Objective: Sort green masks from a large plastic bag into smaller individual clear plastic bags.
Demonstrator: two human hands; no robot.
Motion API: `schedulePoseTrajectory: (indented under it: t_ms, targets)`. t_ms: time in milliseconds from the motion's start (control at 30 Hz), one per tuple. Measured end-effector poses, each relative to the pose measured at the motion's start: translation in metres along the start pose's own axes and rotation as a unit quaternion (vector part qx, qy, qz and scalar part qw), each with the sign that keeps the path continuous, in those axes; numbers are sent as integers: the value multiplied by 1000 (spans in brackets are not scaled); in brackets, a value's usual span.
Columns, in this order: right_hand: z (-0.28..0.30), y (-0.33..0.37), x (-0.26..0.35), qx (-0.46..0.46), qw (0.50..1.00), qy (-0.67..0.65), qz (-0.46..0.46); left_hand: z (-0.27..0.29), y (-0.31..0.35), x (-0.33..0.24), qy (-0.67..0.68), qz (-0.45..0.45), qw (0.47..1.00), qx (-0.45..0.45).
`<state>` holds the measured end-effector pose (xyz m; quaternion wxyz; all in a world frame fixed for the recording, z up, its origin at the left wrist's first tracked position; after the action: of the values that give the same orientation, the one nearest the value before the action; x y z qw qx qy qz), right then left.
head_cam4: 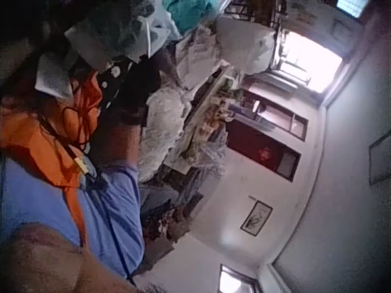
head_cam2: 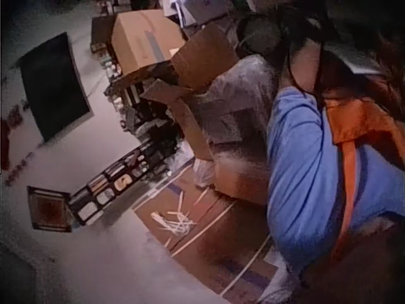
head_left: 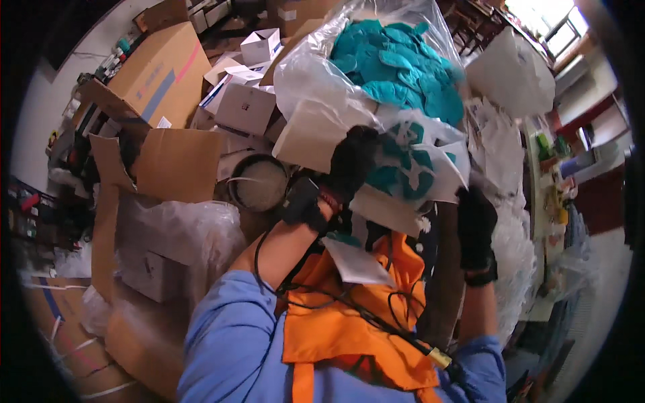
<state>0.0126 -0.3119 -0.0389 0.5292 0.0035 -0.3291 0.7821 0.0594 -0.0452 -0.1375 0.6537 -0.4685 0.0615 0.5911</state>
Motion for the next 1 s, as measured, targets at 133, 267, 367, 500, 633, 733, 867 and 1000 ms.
schedulePoseTrajectory:
  t_ms: [133,267,367,500,633,733,867,1000]
  targets:
    - [12,1,-15,1,994,-104,-38,-18,-1,2,180,86,978,59]
    - [18,9,-50,36,993,-95,-52,-28,-15,-27,80,-98,991,49]
    - [23,13,-51,52,987,-123,-91,-34,-18,-40,147,-100,981,79]
    - [34,19,-45,-9,964,-252,-89,-39,-26,-37,128,-18,988,86]
    - [36,29,-73,-22,887,-417,-196,-47,-22,-44,198,-68,975,72]
    - [36,28,-72,-39,904,-384,-183,-58,-10,-51,153,-134,978,47]
    - [31,30,-73,-65,881,-413,-221,-44,-8,-69,114,-139,982,57]
    - [22,38,-76,-108,851,-453,-244,-35,2,-82,-25,-254,967,-12]
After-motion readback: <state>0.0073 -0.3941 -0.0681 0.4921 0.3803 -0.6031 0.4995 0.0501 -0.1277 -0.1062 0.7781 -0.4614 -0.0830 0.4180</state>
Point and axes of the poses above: each hand's wrist, its own y-axis away from the middle knuckle, its own z-axis out of the back of the hand, x = y × z, the point moved 6 cm from there along -y, towards the middle knuckle, and after that the axes turned 10 degrees about -y, right-handed, at the moved point
